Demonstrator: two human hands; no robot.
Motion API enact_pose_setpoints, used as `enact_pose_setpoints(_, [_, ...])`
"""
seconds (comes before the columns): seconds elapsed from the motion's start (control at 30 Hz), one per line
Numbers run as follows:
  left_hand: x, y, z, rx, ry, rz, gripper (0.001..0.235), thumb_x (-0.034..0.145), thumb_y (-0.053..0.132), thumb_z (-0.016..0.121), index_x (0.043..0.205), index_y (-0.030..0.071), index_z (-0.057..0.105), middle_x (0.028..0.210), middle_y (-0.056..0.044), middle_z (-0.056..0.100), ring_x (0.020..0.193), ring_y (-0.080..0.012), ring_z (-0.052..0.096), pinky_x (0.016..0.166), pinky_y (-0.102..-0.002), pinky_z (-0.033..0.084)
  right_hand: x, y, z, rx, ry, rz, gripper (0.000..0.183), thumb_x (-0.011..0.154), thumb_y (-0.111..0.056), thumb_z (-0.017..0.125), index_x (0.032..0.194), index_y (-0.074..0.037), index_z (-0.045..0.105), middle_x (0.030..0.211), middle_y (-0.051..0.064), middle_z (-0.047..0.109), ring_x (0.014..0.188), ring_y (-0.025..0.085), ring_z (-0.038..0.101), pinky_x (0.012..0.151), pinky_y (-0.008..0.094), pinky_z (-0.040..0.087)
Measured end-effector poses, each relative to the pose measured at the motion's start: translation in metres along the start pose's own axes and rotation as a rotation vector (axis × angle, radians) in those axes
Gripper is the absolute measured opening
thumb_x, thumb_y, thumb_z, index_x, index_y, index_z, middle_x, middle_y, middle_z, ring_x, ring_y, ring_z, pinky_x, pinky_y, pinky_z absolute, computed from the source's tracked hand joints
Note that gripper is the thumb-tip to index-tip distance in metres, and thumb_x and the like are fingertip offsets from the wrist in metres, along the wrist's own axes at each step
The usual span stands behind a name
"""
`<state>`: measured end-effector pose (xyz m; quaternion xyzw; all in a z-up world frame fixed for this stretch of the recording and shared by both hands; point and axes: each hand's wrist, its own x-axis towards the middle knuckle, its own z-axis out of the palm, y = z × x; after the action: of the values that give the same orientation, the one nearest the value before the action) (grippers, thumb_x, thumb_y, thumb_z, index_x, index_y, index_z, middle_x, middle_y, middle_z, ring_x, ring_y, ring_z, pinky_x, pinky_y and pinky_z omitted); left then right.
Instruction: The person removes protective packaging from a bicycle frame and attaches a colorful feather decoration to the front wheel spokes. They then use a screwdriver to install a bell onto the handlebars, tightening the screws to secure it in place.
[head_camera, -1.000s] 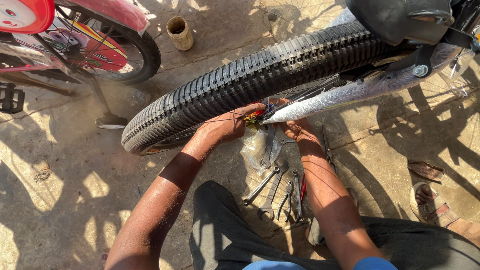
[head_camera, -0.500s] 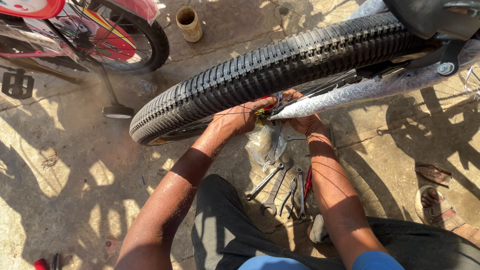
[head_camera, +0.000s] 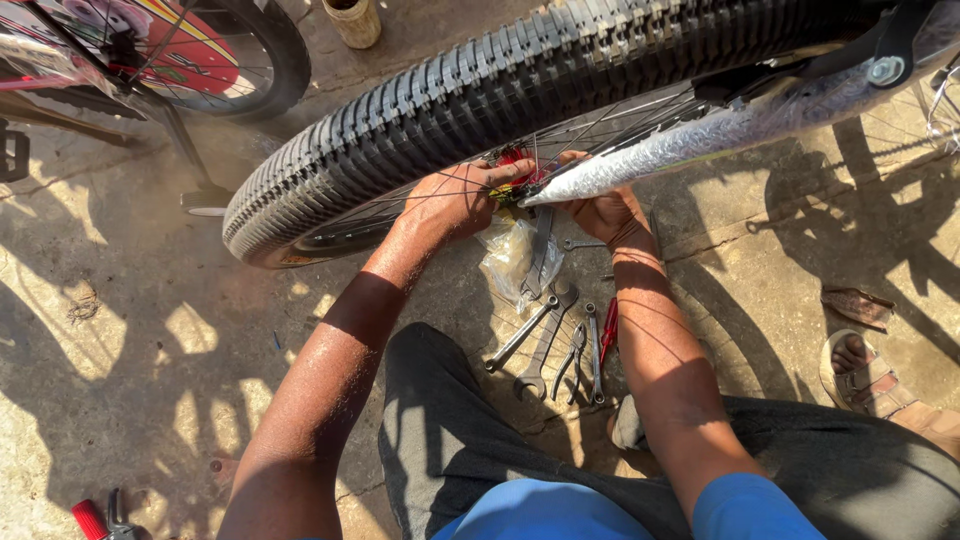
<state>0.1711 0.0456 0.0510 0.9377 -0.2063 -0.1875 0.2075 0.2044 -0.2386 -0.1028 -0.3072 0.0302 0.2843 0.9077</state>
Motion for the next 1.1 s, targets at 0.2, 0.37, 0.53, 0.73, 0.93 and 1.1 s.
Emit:
enact_pose_setpoints(0.2, [-0.002,0.001,-0.004,-0.191,0.007,-0.039,0.060,0.088,0.010,0.056,0.144,0.028,0.046,0.125,-0.013,0.067,0.096,-0.0329,0.071,0.072,-0.047,0.059,0.014,0.006,-0.001,-0.072,-0.112,-0.129,0.042,0.090,-0.024,0.079,0.126,-0.010,0.063,0.111,0.005,0.072,0.101,0.015,0.072,0.091,0.031,0.063])
enact_pose_setpoints(0.37, [-0.006,0.008,0.000,-0.137,-0.082,-0.197,0.044,0.091,0.016,0.058,0.134,0.021,0.053,0.114,-0.015,0.071,0.095,-0.0328,0.072,0.074,-0.048,0.057,0.028,0.026,-0.033,0.156,0.114,-0.132,0.017,0.095,-0.021,0.077,0.107,-0.019,0.065,0.093,0.000,0.072,0.074,0.011,0.067,0.061,0.024,0.057])
enact_pose_setpoints(0.53, [-0.010,0.006,-0.002,-0.166,-0.091,-0.153,0.041,0.087,0.020,0.064,0.127,0.016,0.058,0.110,-0.016,0.071,0.093,-0.0334,0.072,0.073,-0.048,0.057,0.035,0.032,-0.051,0.235,0.159,-0.103,0.016,0.098,-0.025,0.073,0.088,-0.018,0.063,0.078,-0.001,0.069,0.062,0.014,0.065,0.057,0.029,0.057])
enact_pose_setpoints(0.73, [-0.011,-0.003,0.000,-0.171,-0.050,-0.092,0.039,0.083,0.024,0.071,0.119,0.010,0.063,0.106,-0.017,0.072,0.091,-0.0342,0.071,0.072,-0.048,0.056,0.025,0.017,-0.008,-0.142,0.211,-0.145,0.014,0.095,-0.018,0.075,0.101,-0.010,0.066,0.087,0.004,0.071,0.069,0.013,0.068,0.062,0.028,0.060])
enact_pose_setpoints(0.93, [-0.020,-0.004,-0.002,0.043,0.030,-0.091,0.041,0.078,0.027,0.078,0.110,0.005,0.068,0.101,-0.019,0.073,0.089,-0.0350,0.071,0.070,-0.048,0.055,0.013,0.015,0.013,-0.388,0.339,-0.291,0.021,0.094,-0.007,0.077,0.112,-0.003,0.066,0.094,0.006,0.070,0.078,0.013,0.069,0.070,0.028,0.061])
enact_pose_setpoints(1.1, [-0.092,0.007,-0.012,0.178,0.503,0.178,0.039,0.078,0.029,0.081,0.105,0.002,0.071,0.103,-0.017,0.074,0.092,-0.0336,0.071,0.077,-0.047,0.055,-0.049,-0.002,-0.014,-0.432,0.518,-0.395,0.007,0.100,-0.005,0.073,0.105,-0.002,0.068,0.089,0.006,0.068,0.069,0.015,0.066,0.060,0.031,0.057])
